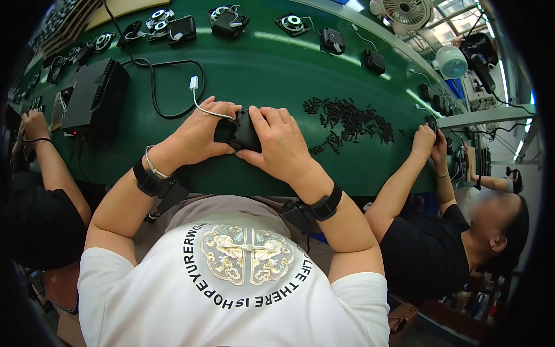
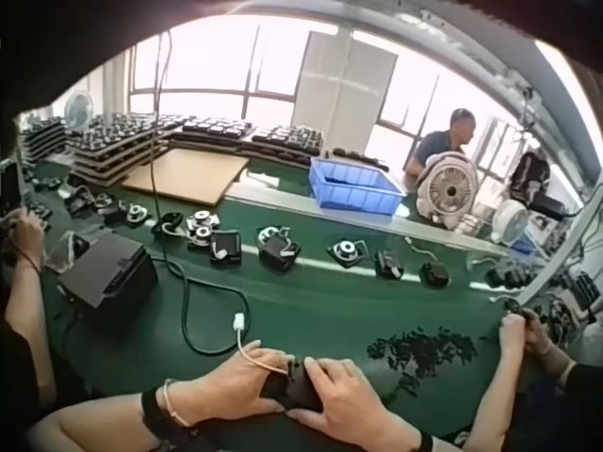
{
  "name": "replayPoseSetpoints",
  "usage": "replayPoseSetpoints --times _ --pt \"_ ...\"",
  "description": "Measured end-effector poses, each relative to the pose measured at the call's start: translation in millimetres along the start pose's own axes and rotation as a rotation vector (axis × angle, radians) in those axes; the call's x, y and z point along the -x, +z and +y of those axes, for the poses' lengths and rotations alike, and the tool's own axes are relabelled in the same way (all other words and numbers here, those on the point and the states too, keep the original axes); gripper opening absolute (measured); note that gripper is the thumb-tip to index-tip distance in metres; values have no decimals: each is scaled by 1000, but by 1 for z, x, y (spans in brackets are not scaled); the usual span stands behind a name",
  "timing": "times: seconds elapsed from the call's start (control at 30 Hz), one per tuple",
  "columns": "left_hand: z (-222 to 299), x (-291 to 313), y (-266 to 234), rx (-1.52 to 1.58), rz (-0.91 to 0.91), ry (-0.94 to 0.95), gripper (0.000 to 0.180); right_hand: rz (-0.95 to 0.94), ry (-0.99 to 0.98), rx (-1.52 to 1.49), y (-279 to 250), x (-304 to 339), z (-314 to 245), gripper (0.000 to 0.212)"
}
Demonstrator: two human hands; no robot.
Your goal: Assembling electronic components by connecting wires to small housings on a factory production line.
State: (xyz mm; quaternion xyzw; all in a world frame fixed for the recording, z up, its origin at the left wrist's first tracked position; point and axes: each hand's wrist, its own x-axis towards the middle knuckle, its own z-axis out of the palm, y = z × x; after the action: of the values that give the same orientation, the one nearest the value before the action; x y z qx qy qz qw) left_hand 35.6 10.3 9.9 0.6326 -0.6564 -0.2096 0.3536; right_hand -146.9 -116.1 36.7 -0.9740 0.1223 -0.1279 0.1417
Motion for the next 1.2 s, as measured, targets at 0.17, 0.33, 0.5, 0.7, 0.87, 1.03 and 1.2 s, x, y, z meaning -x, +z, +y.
replayPoseSetpoints --times 0.17,0.33,0.5,0.7,0.87,1.03,1.2 --pt "21 14 2 27 28 -63 48 105 35 66 13 7 -2 83" --pt "46 17 28 -131 238 3 43 174 144 162 24 15 -17 86" --pt "56 21 32 -413 147 46 51 116 162 61 11 49 -28 88" --pt "50 32 45 -436 250 103 55 98 163 -481 -3 86 7 71" --pt "47 32 52 -539 246 128 57 190 320 -520 -11 111 41 51" --pt "48 31 52 -538 214 157 61 151 157 -371 -16 105 46 40" --pt "47 36 46 -534 167 129 65 332 119 -325 -11 114 60 36"
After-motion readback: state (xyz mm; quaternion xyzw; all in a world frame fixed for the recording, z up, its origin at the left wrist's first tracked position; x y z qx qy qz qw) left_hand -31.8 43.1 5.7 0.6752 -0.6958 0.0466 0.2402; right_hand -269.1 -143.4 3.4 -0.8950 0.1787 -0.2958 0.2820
